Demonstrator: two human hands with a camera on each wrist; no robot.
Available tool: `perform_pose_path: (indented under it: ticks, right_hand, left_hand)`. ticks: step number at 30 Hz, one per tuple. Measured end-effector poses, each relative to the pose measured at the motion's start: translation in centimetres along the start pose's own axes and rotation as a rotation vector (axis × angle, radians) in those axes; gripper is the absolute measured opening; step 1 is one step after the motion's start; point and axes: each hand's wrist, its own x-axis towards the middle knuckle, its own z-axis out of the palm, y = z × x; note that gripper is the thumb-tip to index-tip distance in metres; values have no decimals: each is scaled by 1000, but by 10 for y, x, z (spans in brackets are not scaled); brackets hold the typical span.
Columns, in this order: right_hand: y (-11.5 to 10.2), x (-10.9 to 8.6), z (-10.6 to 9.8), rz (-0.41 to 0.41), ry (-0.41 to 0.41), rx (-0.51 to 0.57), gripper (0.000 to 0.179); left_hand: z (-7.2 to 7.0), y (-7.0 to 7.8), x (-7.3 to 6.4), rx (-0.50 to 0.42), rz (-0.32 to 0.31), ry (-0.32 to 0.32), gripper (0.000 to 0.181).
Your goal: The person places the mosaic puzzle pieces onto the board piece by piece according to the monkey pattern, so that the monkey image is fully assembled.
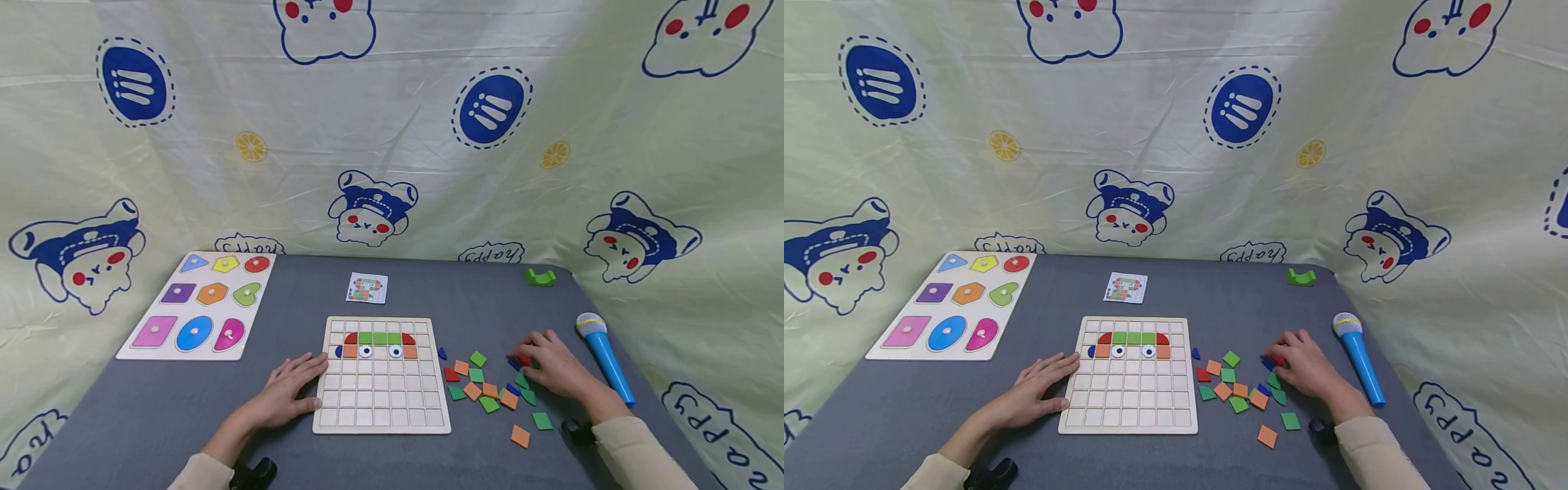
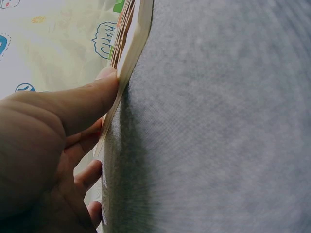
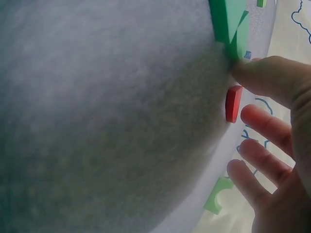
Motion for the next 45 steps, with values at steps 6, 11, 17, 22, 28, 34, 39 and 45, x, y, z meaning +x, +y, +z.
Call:
perform_pose_path:
  ticks: [6,11,17,22,28,34,39,45]
  right_hand:
    - [-3,3,-1,2,-34,2,26]
    - [-2,3,0,16,-48,18,23]
    - [-2,3,-1,32,-51,51,22]
    - [-12,8,-3,17,0,68,21]
    - [-42,25,-4,-11,34,105,21]
    - [-77,45,4,-24,53,95,19]
    - [-101,62,13,19,35,85,19]
    - [-123,79,21,87,-17,78,22]
  left_hand:
    - [0,1,0,0,5,5,65]
    - [0,1,0,3,6,2,65]
    - [1,1,1,-12,-12,-11,65]
    - [1,1,1,-3,-11,-4,65]
    - [1,1,0,5,-10,4,65]
    - [0,1,-1,8,-4,3,65]
    - [0,0,0,13,4,5,65]
    - [1,0,0,1,-11,0,65]
